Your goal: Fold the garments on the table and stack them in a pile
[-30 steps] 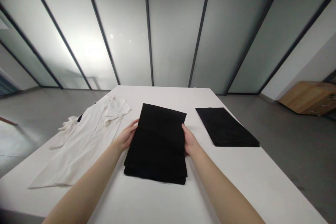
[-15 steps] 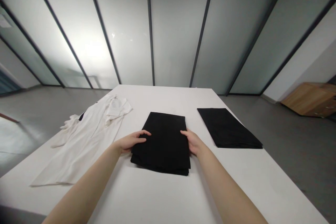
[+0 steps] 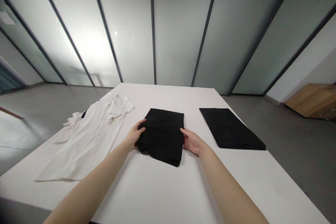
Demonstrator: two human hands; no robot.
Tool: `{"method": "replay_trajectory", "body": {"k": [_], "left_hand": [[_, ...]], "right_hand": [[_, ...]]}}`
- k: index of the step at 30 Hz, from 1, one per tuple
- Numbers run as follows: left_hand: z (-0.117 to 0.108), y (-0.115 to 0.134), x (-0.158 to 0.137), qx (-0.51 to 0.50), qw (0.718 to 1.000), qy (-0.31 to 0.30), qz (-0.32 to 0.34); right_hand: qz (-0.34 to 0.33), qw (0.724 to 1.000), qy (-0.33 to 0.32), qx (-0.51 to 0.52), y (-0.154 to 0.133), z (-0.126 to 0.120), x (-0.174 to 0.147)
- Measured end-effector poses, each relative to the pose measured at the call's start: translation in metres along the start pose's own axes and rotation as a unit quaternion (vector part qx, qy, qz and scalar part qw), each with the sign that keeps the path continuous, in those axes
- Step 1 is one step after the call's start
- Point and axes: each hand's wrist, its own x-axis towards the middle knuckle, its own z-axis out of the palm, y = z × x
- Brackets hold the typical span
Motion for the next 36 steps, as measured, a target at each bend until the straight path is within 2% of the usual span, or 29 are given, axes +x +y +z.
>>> {"method": "replay_trajectory", "body": {"k": [2,4,7,9,11,15,19,23,26,29,33,36], "left_hand": [[-0.009,0.007,-0.002,0.011,0.998,-0.036,-0.05],[-0.02,0.015,-0.005,0.024,0.988,-0.105,-0.109],[-0.027,0.023,-0.011,0.007,0.969,-0.194,-0.152],[-0.023,0.021,-0.013,-0.009,0.966,-0.206,-0.157],[-0.016,0.017,-0.014,-0.02,0.97,-0.194,-0.149],[-0.004,0.008,-0.017,-0.031,0.97,-0.202,-0.133],[-0.004,0.009,-0.018,-0.036,0.962,-0.23,-0.145],[-0.004,0.01,-0.012,-0.089,0.979,-0.15,-0.103],[-0.004,0.008,-0.006,-0.098,0.983,-0.097,-0.117],[-0.005,0.008,0.0,-0.091,0.987,-0.054,-0.124],[-0.014,0.011,0.008,-0.086,0.993,0.064,-0.052],[-0.021,0.01,0.013,-0.069,0.984,0.162,-0.003]], "right_hand": [[0.018,0.999,-0.027,-0.034,0.001,-0.004,-0.003],[0.004,0.999,-0.039,-0.036,0.001,-0.007,-0.003],[-0.032,0.999,-0.011,0.023,-0.002,-0.009,0.001],[-0.031,0.997,0.002,0.066,-0.005,-0.01,0.002],[-0.007,0.997,-0.013,0.079,-0.009,-0.012,0.001],[0.052,0.998,-0.025,0.017,-0.012,-0.015,-0.011],[0.036,0.999,-0.029,-0.02,-0.009,-0.01,-0.021],[0.037,0.996,-0.07,-0.031,-0.003,-0.001,-0.027],[0.043,0.993,-0.1,-0.038,0.001,0.005,-0.027],[0.019,0.997,-0.073,-0.027,0.003,0.008,-0.02],[-0.036,0.999,-0.026,0.021,0.002,0.009,-0.009],[-0.005,0.998,-0.062,0.024,0.001,0.008,-0.008]]}}
